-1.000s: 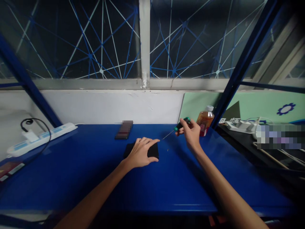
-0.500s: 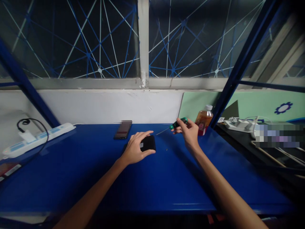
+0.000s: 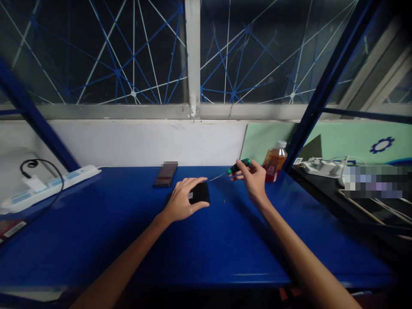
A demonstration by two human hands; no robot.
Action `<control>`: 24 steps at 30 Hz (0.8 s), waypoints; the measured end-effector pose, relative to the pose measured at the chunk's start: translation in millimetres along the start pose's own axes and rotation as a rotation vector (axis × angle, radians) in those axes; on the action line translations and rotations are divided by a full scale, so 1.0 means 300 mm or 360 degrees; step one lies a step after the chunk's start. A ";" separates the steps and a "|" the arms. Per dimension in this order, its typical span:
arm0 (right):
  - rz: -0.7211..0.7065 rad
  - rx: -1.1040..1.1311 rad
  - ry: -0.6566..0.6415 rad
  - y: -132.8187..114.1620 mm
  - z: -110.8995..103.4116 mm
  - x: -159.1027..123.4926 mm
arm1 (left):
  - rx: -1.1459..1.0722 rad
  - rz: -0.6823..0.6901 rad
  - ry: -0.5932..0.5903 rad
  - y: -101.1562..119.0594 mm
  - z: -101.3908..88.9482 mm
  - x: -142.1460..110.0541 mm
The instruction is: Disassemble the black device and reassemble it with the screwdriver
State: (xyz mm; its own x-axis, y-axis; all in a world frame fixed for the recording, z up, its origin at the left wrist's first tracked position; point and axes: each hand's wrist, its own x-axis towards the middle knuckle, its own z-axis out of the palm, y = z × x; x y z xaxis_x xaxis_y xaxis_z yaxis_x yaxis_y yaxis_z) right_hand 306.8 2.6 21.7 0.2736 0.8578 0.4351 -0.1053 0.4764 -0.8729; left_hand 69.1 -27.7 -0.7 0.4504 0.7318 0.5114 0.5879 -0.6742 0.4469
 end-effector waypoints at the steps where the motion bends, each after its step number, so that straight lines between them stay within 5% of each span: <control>1: 0.0001 -0.0005 -0.0003 0.000 0.000 0.000 | -0.0004 0.0002 0.0002 -0.001 0.000 0.000; 24: 0.0026 -0.0029 -0.0054 -0.005 -0.004 -0.001 | 0.0032 0.0039 0.0001 -0.002 0.004 -0.002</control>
State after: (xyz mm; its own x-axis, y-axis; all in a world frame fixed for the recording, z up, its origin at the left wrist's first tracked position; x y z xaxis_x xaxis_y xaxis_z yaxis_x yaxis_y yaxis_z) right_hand 308.0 1.6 22.6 0.2394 0.8715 0.4280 -0.0919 0.4592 -0.8836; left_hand 69.3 -27.6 -2.2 0.4644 0.7149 0.5227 0.5899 -0.6900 0.4195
